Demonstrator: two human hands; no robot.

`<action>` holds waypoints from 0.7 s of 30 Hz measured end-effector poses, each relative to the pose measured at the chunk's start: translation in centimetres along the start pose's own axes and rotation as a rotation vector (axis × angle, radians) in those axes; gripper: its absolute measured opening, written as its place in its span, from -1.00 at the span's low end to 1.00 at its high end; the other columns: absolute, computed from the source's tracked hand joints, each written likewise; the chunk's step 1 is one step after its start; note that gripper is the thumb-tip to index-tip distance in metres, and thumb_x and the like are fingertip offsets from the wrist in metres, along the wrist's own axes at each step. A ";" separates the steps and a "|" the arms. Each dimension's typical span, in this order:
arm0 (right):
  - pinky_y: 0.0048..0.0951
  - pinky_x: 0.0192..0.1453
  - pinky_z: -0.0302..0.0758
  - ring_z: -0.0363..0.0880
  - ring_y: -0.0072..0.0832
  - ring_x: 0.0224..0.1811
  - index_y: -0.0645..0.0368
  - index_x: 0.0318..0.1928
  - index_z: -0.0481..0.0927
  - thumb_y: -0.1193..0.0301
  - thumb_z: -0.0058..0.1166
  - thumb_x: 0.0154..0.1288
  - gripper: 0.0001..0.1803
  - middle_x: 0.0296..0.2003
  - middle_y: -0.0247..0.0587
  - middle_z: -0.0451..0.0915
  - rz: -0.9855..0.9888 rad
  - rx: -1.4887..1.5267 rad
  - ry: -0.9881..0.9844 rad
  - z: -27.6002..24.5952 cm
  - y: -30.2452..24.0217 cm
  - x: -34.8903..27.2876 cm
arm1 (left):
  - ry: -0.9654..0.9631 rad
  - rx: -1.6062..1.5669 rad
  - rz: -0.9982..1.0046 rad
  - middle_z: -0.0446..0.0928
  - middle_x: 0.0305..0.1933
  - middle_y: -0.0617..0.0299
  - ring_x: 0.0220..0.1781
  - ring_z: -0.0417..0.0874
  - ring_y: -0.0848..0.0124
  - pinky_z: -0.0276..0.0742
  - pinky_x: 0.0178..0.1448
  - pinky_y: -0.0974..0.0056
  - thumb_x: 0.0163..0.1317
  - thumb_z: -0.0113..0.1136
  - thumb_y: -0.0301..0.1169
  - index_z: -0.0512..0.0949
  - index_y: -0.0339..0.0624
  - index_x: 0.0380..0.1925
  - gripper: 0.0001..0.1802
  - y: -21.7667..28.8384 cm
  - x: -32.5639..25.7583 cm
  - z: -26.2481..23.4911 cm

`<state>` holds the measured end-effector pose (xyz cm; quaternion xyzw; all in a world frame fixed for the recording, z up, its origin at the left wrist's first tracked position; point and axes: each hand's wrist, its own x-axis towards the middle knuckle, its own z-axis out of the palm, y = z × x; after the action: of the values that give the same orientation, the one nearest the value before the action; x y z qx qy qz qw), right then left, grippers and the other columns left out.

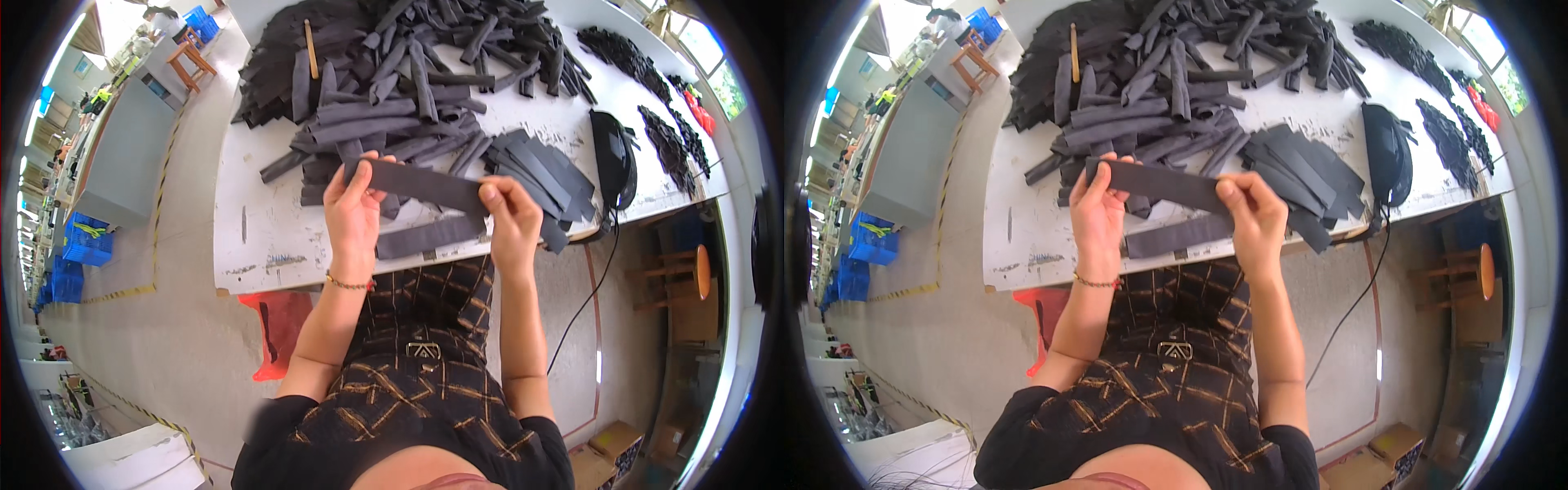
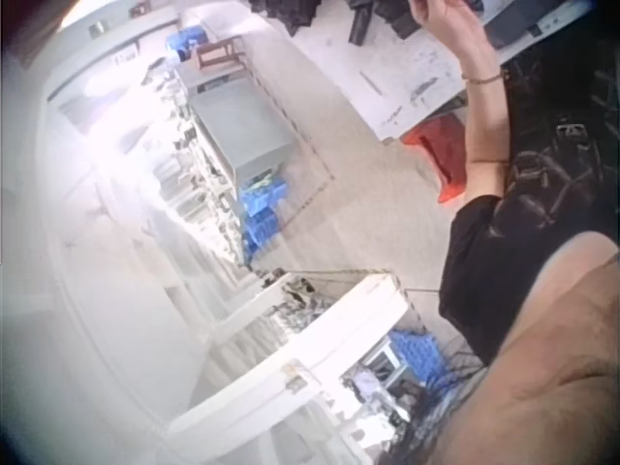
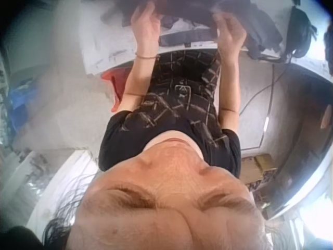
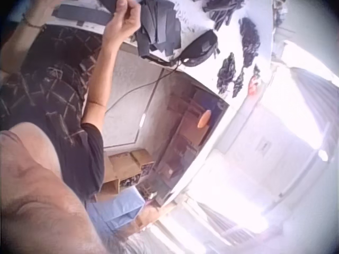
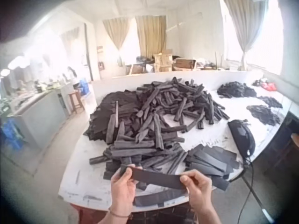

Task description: The person sits at a workbench and repeatedly picks up a small rectangular fabric piece and a cylindrical fabric tube. They insert the rectangular piece into the tube, fold the edges over, and place the assembled unit into a red plastic bag. The person continues this repetitive assembly process for the duration of the clip.

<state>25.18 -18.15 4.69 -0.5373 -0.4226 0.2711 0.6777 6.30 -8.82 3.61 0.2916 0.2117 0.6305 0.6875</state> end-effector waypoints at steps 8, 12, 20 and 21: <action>-0.64 -0.23 0.42 0.49 -0.74 -0.33 0.28 -0.18 0.68 0.48 0.23 0.33 -0.88 -0.38 -0.45 0.62 0.313 -0.317 -0.207 -3.8 1.1 -0.4 | -0.073 1.032 0.303 0.62 -0.37 0.33 -0.42 0.54 0.58 0.44 -0.35 0.41 0.19 0.37 -0.47 0.68 -0.21 -0.21 -0.83 0.9 -6.0 -2.7; -0.44 -0.29 0.45 0.50 -0.51 -0.44 0.27 -0.15 0.65 0.45 0.26 0.23 -0.79 -0.47 -0.27 0.58 0.178 -0.525 -0.269 -3.8 4.6 -0.7 | -0.136 1.256 0.523 0.64 -0.32 0.25 -0.39 0.55 0.44 0.41 -0.38 0.37 0.18 0.37 -0.48 0.68 -0.16 -0.27 -0.88 1.2 -5.9 -3.5; -0.19 -0.15 0.50 0.58 -0.12 -0.20 0.20 -0.27 0.63 0.40 0.19 0.28 -0.88 -0.33 -0.12 0.59 -0.219 -0.969 -0.032 -5.6 1.7 -0.1 | -0.068 1.563 0.276 0.56 -0.58 0.04 -0.55 0.56 0.17 0.47 -0.38 0.22 0.23 0.36 -0.15 0.61 -0.30 -0.50 -0.61 1.6 0.7 -4.2; -0.20 -0.14 0.50 0.57 -0.12 -0.19 0.19 -0.28 0.63 0.42 0.18 0.28 -0.90 -0.35 -0.13 0.59 -0.262 -1.028 0.011 -7.1 2.0 0.9 | -0.082 1.642 0.340 0.57 -0.60 0.07 -0.54 0.59 0.14 0.48 -0.39 0.20 0.17 0.40 -0.09 0.61 -0.28 -0.52 -0.58 1.3 0.6 -3.7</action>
<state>31.91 -20.36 2.53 -0.7443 -0.5610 -0.0606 0.3573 2.95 -7.68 1.77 0.7501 0.5313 0.3601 0.1596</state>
